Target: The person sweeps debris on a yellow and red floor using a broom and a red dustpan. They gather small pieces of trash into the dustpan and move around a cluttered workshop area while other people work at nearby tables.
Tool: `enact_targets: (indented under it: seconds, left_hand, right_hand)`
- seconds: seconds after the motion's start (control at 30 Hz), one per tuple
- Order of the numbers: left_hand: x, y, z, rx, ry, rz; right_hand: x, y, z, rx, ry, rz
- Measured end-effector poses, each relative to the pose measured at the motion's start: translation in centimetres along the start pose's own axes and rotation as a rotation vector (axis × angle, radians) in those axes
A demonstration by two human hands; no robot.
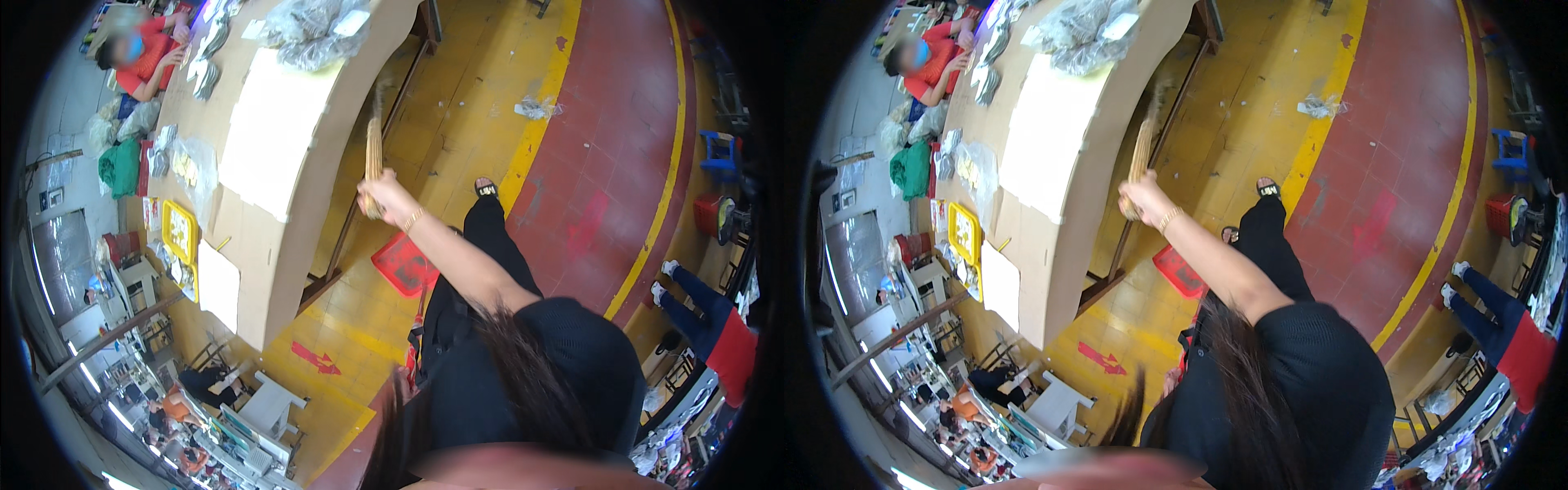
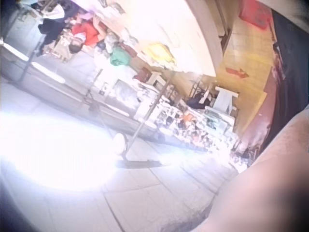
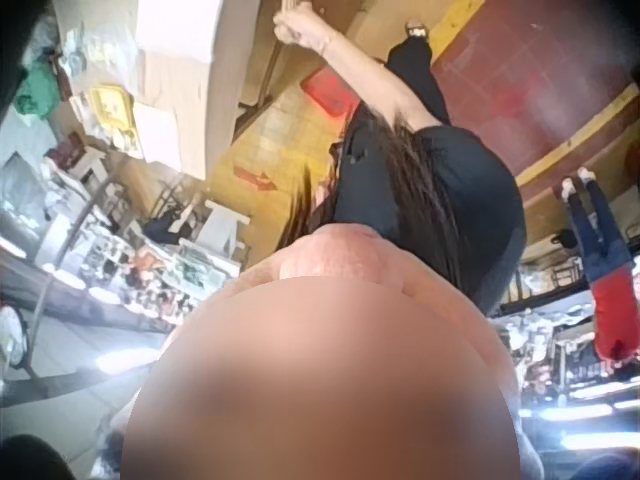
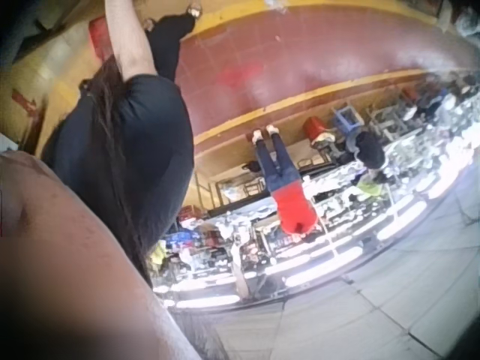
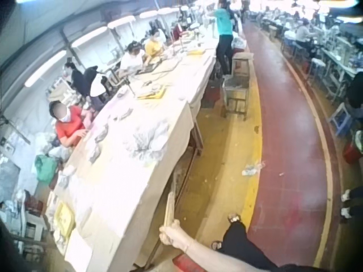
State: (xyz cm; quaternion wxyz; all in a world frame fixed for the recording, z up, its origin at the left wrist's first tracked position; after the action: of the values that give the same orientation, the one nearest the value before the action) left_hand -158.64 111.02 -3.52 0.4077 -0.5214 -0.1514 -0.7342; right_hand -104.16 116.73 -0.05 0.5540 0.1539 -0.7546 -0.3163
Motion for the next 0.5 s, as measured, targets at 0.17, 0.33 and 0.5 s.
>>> enact_targets:
  seconds: [0.17,0.33,0.5]
  left_hand:
    - [-0.9,1.6,1.8,-0.083,-0.014,-0.127]
    - [-1.0,1.9,1.7,-0.064,-0.026,-0.05]
    - [-1.0,1.4,1.7,-0.06,-0.052,-0.029]
  right_hand:
    - [-1.3,-6.2,-4.1,0.238,-0.092,0.126]
    - [-6.8,-3.2,-11.4,-0.109,-0.081,-0.038]
    - [-0.6,-4.5,-3.5,0.084,-0.04,0.093]
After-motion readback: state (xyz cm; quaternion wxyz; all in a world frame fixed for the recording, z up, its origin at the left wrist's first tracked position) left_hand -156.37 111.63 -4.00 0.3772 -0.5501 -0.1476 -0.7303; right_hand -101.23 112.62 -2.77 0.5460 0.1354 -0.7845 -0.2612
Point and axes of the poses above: each hand's wrist, its own x-axis away from the middle knuckle, its own y-axis out of the palm, z = x × y, the point moved 10 cm from there along -x, towards the middle knuckle, and after that the axes turned 8 degrees about y, right-handed, at the moved point
